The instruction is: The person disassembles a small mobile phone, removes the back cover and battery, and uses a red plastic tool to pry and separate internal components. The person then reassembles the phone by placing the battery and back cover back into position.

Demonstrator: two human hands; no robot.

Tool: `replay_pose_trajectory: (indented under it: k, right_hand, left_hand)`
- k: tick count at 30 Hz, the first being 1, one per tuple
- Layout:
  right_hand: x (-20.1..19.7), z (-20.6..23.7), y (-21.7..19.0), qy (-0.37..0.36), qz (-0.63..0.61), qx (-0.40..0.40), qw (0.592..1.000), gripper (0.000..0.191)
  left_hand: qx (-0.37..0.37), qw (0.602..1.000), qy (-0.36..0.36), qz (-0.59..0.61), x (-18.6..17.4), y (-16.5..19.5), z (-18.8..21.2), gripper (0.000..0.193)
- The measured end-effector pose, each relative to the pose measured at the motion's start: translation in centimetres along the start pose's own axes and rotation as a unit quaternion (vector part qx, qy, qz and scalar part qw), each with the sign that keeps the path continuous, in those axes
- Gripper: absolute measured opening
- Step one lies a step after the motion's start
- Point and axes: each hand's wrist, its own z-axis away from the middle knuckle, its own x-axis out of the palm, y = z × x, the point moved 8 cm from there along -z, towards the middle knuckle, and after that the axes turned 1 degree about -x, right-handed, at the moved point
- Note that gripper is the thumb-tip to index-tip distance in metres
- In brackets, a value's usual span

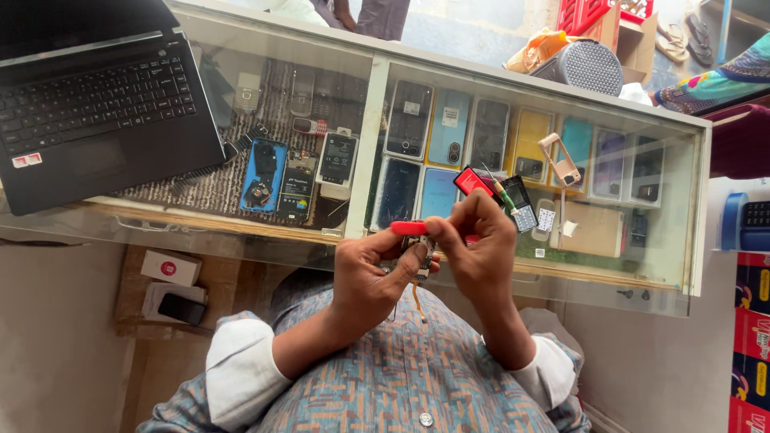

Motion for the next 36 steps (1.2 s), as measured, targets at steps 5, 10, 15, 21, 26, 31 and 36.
replay_pose_trajectory:
  k: [5, 10, 15, 21, 26, 31, 36]
  right_hand:
    - [-0.4, 0.1, -0.5, 0.012, 0.064, -0.015, 0.998, 0.035]
    - [-0.4, 0.1, -1.8, 0.005, 0.103, -0.091, 0.990, 0.034]
    - [-0.5, 0.5, 0.2, 0.006, 0.036, -0.001, 0.999, 0.035]
    - [-3.3, -0.3, 1.6, 0.058, -0.005, -0.017, 0.998, 0.029]
    - [-7.2, 0.8, 1.7, 0.121, -0.003, -0.033, 0.992, 0.031]
    - [-3.0, 1.1, 3.1, 0.005, 0.025, -0.024, 0.999, 0.032]
    - [-2.8, 0.3, 4.7, 0.019, -0.043, 0.025, 0.999, 0.029]
  left_hand:
    - [0.007, 1.000, 0.008, 0.005, -0.1, -0.1, 0.2, 0.023]
    - [0.015, 0.999, 0.004, 0.030, -0.2, 0.0, 0.3, 0.023]
    - [0.011, 1.000, 0.001, 0.021, -0.1, -0.1, 0.3, 0.026]
    - [-0.025, 0.999, -0.016, 0.038, 0.2, -0.7, -0.4, 0.025]
    - [-0.060, 0.995, -0.013, 0.082, -0.3, -2.0, -1.4, 0.020]
    - [-0.093, 0.992, -0.029, 0.080, 0.5, -2.9, -1.4, 0.022]
    - [-0.094, 0.992, -0.029, 0.074, 0.6, -2.7, -1.6, 0.024]
